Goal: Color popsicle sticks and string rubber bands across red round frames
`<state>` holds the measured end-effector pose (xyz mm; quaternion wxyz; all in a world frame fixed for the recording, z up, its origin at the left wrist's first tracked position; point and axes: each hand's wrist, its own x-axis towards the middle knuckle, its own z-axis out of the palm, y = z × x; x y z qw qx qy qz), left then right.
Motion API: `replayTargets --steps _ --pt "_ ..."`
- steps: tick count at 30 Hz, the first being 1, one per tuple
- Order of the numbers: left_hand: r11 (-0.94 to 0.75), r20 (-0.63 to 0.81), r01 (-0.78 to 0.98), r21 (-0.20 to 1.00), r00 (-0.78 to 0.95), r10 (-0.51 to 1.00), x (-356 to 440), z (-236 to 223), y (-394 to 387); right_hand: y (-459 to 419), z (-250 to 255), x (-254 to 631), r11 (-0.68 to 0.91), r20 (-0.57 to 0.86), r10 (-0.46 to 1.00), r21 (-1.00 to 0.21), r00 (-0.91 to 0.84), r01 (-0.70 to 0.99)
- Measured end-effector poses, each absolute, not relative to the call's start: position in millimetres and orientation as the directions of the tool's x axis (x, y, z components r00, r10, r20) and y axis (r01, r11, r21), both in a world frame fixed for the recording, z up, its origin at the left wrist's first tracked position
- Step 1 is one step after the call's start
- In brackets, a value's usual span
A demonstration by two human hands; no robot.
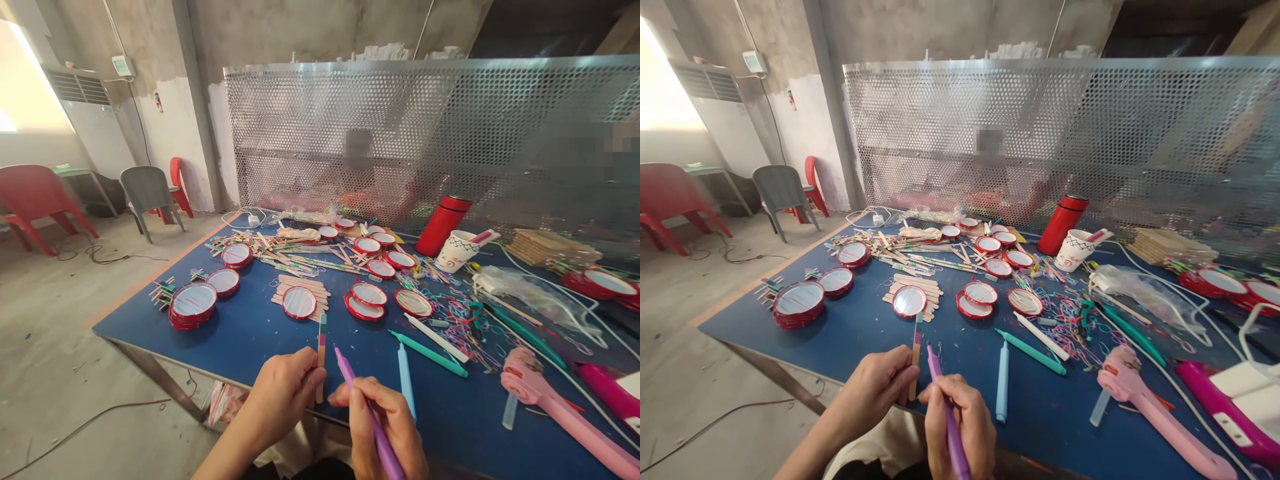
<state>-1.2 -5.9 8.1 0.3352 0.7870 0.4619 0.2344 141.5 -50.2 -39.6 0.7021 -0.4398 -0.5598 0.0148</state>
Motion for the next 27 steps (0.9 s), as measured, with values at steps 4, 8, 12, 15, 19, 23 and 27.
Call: replayTargets --steps 4,8,12,15,19,23,27 --pt "-0.318 0.043 0.49 0.811 0.494 0.869 -3 13 -2 -51 -41 138 0.574 0.762 0.507 -0.647 0.404 0.502" --pt "-0.276 0.017 0.462 0.843 0.49 0.872 -4 16 0 -47 -46 140 0.601 0.796 0.481 -0.604 0.367 0.523" --pt "-0.265 0.013 0.456 0.85 0.485 0.874 -3 15 0 -42 -49 144 0.624 0.826 0.463 -0.562 0.322 0.543" --pt "-0.276 0.029 0.446 0.851 0.484 0.874 -4 13 -1 -42 -46 145 0.619 0.818 0.489 -0.569 0.302 0.541" --pt "-0.291 0.057 0.489 0.822 0.439 0.897 -4 8 0 -45 -36 150 0.603 0.847 0.494 -0.496 0.195 0.624" --pt "-0.266 0.029 0.514 0.815 0.422 0.906 -3 5 5 -43 -26 179 0.605 0.867 0.498 -0.343 -0.005 0.719" --pt "-0.254 0.01 0.527 0.811 0.421 0.907 -2 8 7 -42 -21 235 0.553 0.827 0.537 -0.196 -0.166 0.809"
